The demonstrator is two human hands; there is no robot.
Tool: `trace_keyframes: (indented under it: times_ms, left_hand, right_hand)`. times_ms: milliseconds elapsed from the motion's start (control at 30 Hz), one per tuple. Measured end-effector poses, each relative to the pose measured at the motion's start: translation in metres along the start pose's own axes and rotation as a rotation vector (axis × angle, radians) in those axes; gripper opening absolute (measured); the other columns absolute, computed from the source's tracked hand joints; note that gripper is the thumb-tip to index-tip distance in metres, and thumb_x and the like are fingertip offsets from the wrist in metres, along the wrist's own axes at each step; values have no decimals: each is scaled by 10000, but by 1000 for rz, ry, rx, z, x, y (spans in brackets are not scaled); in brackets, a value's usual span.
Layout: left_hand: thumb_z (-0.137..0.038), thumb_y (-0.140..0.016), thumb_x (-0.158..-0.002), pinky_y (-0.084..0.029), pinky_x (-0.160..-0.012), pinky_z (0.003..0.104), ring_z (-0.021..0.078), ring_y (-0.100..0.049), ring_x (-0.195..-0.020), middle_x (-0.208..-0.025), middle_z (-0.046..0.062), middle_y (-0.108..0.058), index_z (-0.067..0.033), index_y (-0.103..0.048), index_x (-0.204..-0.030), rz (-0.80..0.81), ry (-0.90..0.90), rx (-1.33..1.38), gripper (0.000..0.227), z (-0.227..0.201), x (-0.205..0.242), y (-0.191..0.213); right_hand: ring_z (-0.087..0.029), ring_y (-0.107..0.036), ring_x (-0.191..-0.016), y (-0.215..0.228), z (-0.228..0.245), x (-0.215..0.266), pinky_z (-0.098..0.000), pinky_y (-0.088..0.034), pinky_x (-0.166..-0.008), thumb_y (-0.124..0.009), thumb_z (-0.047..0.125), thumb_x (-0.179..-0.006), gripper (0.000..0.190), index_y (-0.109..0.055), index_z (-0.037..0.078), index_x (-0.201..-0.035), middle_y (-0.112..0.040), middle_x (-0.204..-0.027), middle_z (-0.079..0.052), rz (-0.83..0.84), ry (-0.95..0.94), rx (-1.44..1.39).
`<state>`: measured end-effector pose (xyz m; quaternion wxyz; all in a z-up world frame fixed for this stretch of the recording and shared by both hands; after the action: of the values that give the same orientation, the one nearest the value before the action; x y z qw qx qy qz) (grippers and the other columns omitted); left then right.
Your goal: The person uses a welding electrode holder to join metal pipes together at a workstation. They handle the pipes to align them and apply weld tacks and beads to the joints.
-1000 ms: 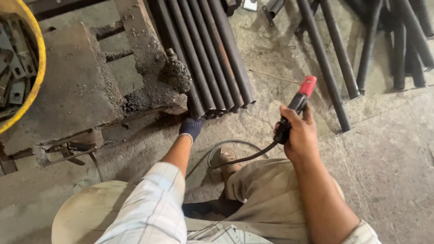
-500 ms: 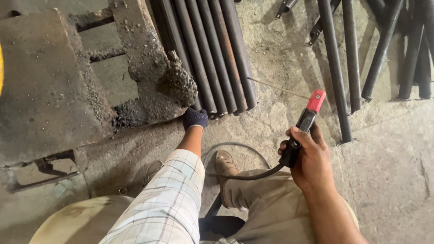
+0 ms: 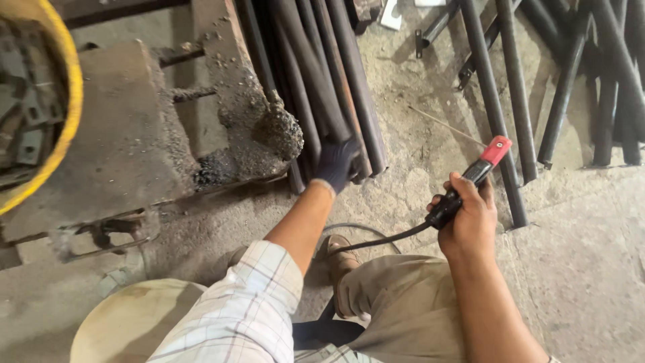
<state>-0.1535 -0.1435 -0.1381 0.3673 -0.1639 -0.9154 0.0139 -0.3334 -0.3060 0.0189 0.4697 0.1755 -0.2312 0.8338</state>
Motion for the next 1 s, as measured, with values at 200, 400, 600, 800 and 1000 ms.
trace_keyframes:
  times_ms: [200, 400, 600, 800, 1000]
  left_hand:
    - [-300, -699, -967, -612, -901, 316, 255, -747, -990, -1120, 180, -750, -114, -678, -1128, 55, -847, -654, 247, -170, 70, -58]
    - [-183, -665, -1009, -575, -628, 337, 208, -638, -788, -923, 128, -622, -15, -651, -999, 434, -317, 511, 169, -144, 110, 28]
    - [-182, -676, -961, -481, -465, 330, 176, -582, -512, -689, 78, -650, -8, -688, -897, 173, -67, 156, 185, -55, 120, 98]
    - [-169, -650, -955, -516, -546, 348, 186, -617, -574, -701, 92, -670, -12, -684, -978, 121, -630, -403, 162, -29, 96, 136]
    - [-165, -791, -911, -560, -703, 419, 249, -656, -747, -908, 193, -716, 45, -643, -1071, -49, -911, -454, 303, -11, 72, 116]
  right_hand:
    - [-200, -565, -612, 2, -3, -17, -365, -503, -528, -685, 112, -912, 349, -513, 163, -1212, -554, -827, -46, -26, 34, -42]
    - [-218, -548, -542, -12, -9, -27, -381, -478, -462, -692, 119, -900, 322, -478, 128, -1141, -542, -814, -50, 45, 56, -6]
    - [-214, -557, -553, -27, -23, -24, -376, -487, -471, -723, 118, -896, 361, -477, 114, -1160, -546, -832, -59, 109, 85, -20]
    - [-234, -560, -521, -43, -23, -29, -393, -476, -432, -735, 138, -857, 409, -481, 150, -1177, -553, -851, -67, 128, 100, -14]
    - [-250, -534, -495, -61, -33, -45, -403, -447, -406, -751, 132, -858, 441, -465, 131, -1194, -560, -880, -76, 112, 151, -30]
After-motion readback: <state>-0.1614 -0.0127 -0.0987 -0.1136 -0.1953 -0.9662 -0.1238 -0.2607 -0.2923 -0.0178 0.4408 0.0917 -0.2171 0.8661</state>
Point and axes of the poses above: each hand's wrist, its own x-axis away from the middle knuckle, its own y-axis out of the back of the hand, z = x × y, the point moved 6 cm from there along -x, towards the middle knuckle
